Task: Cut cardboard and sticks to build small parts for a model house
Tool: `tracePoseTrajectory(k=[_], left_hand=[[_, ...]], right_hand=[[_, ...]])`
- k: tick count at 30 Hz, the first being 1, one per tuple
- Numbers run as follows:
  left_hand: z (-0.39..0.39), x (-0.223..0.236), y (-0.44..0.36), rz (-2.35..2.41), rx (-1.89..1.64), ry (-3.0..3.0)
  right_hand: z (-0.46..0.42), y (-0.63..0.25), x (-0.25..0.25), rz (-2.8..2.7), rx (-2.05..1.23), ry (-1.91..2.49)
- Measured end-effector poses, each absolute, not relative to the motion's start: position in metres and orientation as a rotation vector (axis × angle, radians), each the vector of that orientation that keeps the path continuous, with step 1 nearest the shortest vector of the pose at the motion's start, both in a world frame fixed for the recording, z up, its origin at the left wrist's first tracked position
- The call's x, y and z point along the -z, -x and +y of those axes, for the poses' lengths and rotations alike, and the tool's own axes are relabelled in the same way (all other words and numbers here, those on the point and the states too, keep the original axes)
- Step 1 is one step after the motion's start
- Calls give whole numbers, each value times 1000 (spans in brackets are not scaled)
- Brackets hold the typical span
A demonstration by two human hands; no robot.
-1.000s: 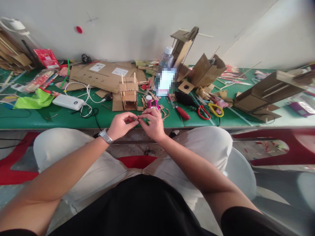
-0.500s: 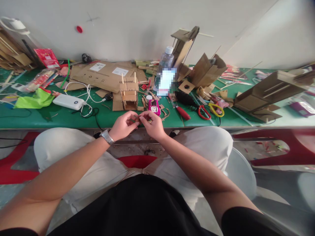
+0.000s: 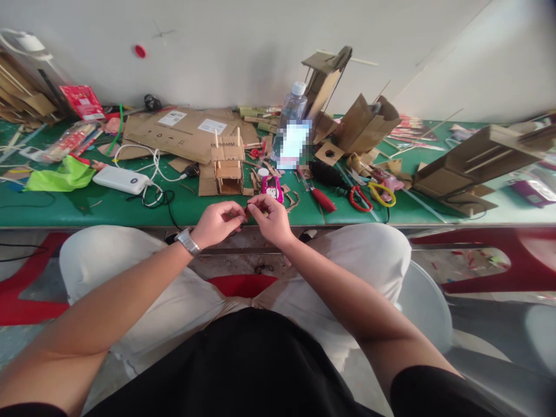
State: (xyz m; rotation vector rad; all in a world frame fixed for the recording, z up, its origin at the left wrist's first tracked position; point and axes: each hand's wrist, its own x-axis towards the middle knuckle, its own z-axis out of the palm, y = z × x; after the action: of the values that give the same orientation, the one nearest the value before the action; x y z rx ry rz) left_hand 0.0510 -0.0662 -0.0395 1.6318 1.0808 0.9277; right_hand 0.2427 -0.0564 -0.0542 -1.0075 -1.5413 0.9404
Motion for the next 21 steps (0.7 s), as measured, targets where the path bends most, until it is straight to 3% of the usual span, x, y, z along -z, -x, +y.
tracePoseTrajectory(k=[21], left_hand=[[-60,40,-52,1038,-1028,-1089]], right_hand=[[-64,-247,43,-1859,-661,873]])
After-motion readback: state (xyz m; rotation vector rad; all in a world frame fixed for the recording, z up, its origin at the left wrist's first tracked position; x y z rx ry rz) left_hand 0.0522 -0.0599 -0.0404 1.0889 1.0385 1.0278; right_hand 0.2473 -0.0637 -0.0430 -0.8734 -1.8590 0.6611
